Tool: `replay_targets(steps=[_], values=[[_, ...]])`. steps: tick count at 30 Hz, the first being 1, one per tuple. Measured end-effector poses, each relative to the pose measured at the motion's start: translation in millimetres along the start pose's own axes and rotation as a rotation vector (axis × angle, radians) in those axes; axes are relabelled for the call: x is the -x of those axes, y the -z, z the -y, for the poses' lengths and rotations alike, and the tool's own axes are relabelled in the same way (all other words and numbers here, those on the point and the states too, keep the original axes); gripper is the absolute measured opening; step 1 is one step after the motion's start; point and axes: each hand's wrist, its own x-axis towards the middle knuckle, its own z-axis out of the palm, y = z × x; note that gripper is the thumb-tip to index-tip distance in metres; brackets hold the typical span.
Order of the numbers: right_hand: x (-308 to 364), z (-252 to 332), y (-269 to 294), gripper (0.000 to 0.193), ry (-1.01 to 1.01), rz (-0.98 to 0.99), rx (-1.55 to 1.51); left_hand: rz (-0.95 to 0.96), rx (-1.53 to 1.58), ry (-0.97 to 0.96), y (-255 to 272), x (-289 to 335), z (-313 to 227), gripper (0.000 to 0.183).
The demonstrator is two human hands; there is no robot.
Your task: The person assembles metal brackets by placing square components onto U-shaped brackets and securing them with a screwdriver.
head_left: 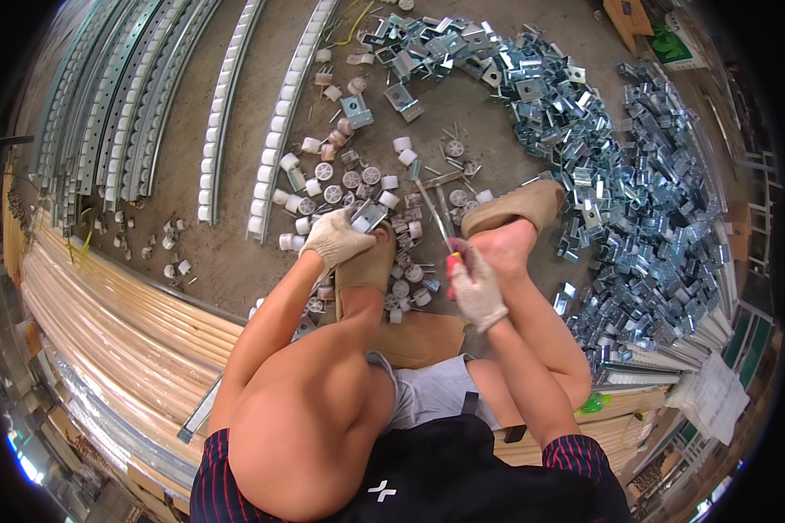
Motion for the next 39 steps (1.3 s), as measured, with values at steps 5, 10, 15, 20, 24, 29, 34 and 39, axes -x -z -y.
replay_targets(steps=[5, 10, 15, 20, 24, 29, 34, 39], values=[[-19, -20, -21, 0.052, 0.215, -0.200, 0.779, 0.055, 0.035, 0.065, 9, 11, -14, 0.078], [-101, 37, -42, 0.051, 0.430, -0.304, 0.776, 0.042, -0.049, 0.050, 4, 12, -12, 0.080], [-236, 101, -25, 0.070, 0.116, -0.281, 0.837, 0.013, -0.007, 0.032, -5, 5, -28, 0.079], [-282, 115, -55, 0.080, 0.065, -0.148, 0.961, -0.071, 0.062, 0.017, -4, 21, -18, 0.060], [-300, 78, -43, 0.071, 0.130, -0.160, 0.739, -0.036, 0.013, 0.089, -8, 27, -12, 0.045], [-376, -19, 42, 0.061, 0.306, -0.204, 0.518, 0.010, 0.040, 0.044, 9, 24, -14, 0.038], [-330, -9, 25, 0.039, 0.128, -0.063, 0.222, 0.081, -0.116, 0.085, 16, 26, -20, 0.038], [-205, 60, 18, 0.020, 0.096, 0.086, -0.009, 0.095, -0.114, 0.035, 36, 27, -50, 0.039]])
